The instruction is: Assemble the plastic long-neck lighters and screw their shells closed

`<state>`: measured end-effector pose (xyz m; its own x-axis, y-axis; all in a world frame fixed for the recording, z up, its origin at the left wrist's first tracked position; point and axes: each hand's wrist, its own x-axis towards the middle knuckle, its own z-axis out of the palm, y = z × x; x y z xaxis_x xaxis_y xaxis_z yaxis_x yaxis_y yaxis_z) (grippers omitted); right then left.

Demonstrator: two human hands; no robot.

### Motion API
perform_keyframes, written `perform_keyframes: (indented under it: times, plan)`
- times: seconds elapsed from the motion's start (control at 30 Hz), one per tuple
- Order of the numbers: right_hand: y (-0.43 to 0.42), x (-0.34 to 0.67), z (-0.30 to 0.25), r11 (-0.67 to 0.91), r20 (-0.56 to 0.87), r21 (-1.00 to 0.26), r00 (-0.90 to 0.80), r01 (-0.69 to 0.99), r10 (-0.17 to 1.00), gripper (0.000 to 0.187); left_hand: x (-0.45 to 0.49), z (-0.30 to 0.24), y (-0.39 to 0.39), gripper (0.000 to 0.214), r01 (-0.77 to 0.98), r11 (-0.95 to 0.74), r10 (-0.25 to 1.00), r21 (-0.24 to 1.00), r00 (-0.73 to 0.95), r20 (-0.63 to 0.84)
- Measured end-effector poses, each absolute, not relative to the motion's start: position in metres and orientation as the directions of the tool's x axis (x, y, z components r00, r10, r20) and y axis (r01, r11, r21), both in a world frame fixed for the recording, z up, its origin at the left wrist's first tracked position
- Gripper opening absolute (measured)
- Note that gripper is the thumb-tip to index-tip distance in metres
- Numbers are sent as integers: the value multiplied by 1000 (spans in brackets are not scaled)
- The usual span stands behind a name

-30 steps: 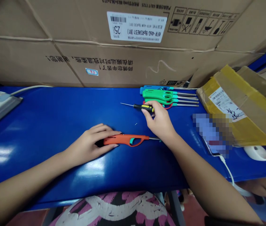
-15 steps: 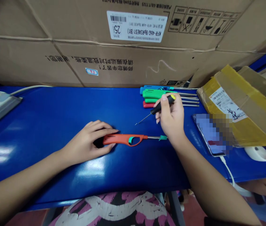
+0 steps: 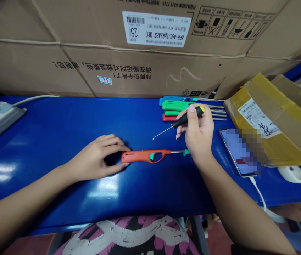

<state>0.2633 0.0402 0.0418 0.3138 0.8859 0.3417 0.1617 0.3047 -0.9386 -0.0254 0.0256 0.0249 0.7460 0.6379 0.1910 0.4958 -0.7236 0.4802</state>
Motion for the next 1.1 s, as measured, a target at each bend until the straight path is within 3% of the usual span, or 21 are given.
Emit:
perform_keyframes:
  times: [0.37,0.5,0.7,1.1]
  plan:
    - [24,234,47,128,102,-988,255,-86,961,29,3,8,10,50,495,-633,752,595,575,321]
    - [22,229,42,126,116,-991,209,-33,971,30,2,12,10,32,359,-589,783,724,477,400]
    - [22,226,37,98,86,-994,181,-56,980,31,2,12,11,11,293,-553,806,780,426,411]
    - [19,225,36,113,99,-991,175,-72,980,27,0,11,12,10,312,-541,809,781,449,380]
